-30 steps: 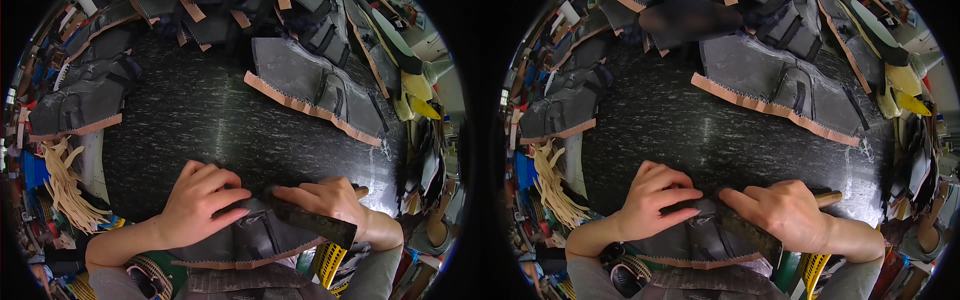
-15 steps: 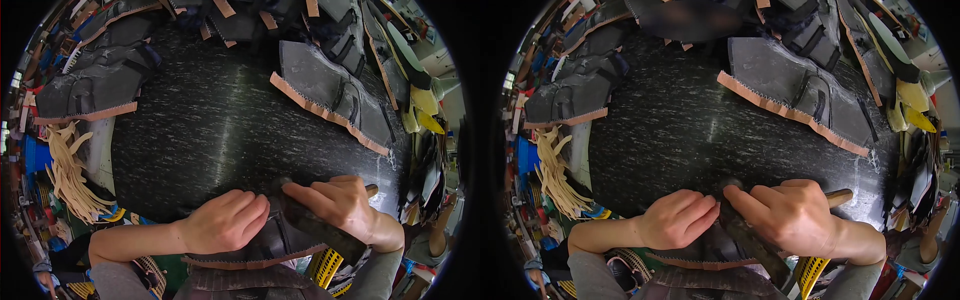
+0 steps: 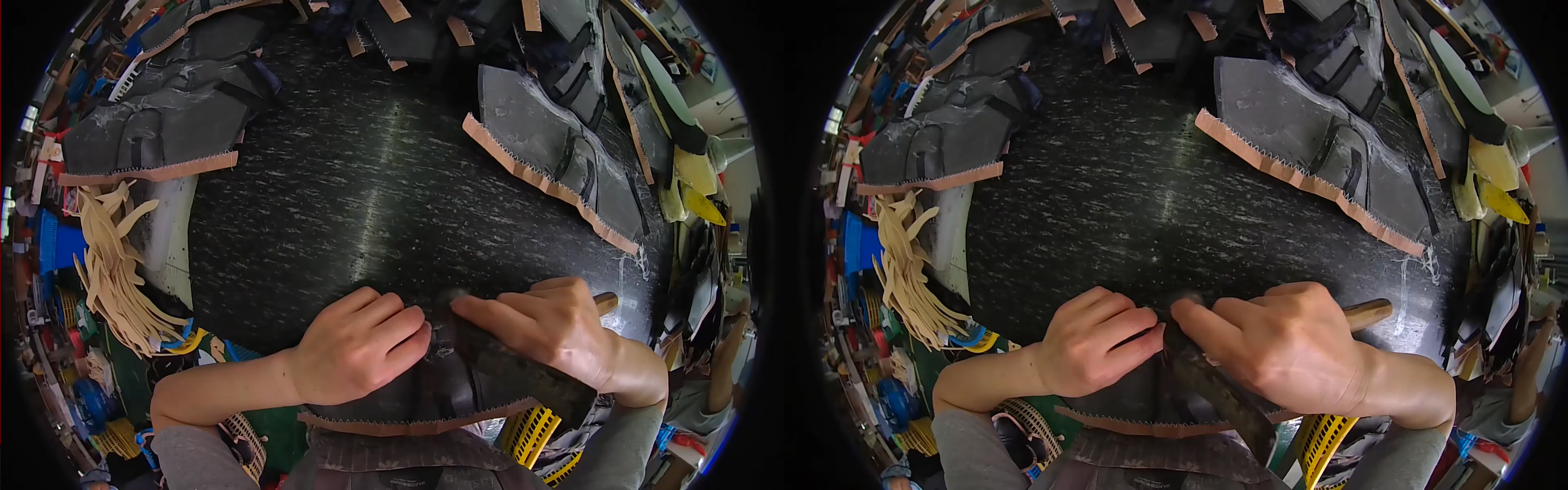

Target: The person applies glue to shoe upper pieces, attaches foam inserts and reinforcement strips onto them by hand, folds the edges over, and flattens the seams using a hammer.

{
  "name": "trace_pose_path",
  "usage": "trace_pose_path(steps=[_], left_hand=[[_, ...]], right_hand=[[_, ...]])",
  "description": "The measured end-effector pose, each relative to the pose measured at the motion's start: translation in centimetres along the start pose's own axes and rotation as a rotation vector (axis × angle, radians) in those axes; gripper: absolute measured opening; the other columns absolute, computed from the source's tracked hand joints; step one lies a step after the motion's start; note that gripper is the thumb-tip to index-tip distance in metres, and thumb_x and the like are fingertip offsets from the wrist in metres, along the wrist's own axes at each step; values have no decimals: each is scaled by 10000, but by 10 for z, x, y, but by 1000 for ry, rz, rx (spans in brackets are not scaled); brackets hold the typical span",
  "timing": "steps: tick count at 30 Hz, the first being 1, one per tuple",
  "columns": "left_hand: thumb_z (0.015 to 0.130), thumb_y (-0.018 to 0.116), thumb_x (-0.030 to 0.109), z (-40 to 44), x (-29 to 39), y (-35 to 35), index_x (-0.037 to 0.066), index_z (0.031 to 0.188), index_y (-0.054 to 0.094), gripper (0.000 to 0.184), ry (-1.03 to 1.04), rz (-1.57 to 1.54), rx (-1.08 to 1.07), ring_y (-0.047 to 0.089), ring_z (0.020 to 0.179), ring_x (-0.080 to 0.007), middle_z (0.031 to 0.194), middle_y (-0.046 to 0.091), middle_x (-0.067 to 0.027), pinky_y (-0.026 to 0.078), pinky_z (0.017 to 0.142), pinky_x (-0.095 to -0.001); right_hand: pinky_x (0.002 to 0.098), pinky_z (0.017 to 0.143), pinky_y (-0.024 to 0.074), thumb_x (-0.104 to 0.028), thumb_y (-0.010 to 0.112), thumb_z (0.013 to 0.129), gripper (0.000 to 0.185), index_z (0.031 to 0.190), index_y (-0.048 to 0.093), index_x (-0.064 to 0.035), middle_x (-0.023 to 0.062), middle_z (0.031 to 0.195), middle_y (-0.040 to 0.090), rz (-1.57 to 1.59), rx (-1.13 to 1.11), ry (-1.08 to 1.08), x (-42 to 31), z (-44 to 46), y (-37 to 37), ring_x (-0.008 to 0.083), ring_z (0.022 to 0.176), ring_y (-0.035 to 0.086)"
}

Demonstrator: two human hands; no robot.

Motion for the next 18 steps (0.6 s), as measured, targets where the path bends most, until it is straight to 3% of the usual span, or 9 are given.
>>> trace_pose_path(steps=[3,6,10,12,14,18], left_hand=[[717,807,72,-5,-3,0,43,902,739,199,-12,-61,12,610,709,-207,886,652,-56,476,616,-302],[728,807,73,-13,-12,-6,63,916,750,197,-183,-159,47,604,718,-205,884,653,-50,461,604,-312],[743,813,109,-12,-12,-10,96,960,761,223,-204,-38,-4,590,749,-190,884,648,-27,433,686,-334],[743,817,123,-13,-11,-17,105,974,763,237,-207,-19,-5,585,757,-183,885,645,-19,422,718,-341],[779,776,128,-20,-10,-29,73,1005,738,236,-332,-32,-60,593,848,-167,919,637,-21,409,823,-342],[778,773,116,-31,-4,-21,55,1023,733,255,-248,-24,-28,601,839,-170,958,645,-22,425,809,-350]], right_hand=[[304,441,472,-157,659,813,303,1106,637,-81,2,643,526,-40,-97,-19,-7,-3,13,161,507,612],[304,443,474,-161,661,806,283,1077,632,-85,6,645,529,1,-61,15,-5,-2,11,164,512,617],[318,437,474,-161,656,819,276,1080,623,-79,12,639,529,-17,-17,-5,-11,10,3,174,511,618],[316,439,474,-161,660,814,315,1115,637,-74,8,637,528,-36,-144,-29,-13,12,14,173,502,611],[316,440,475,-161,662,813,322,1122,644,-74,6,636,528,-29,-114,-32,-13,10,15,175,499,608],[320,443,479,-156,670,803,324,1116,664,-70,10,641,535,57,-52,-8,-11,13,6,183,492,600]])
Point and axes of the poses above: each hand's wrist, its own z-axis towards the middle knuckle, its own y-axis out of the palm, x = y × z, the point moved 4 cm from there along z, towards the middle knuckle
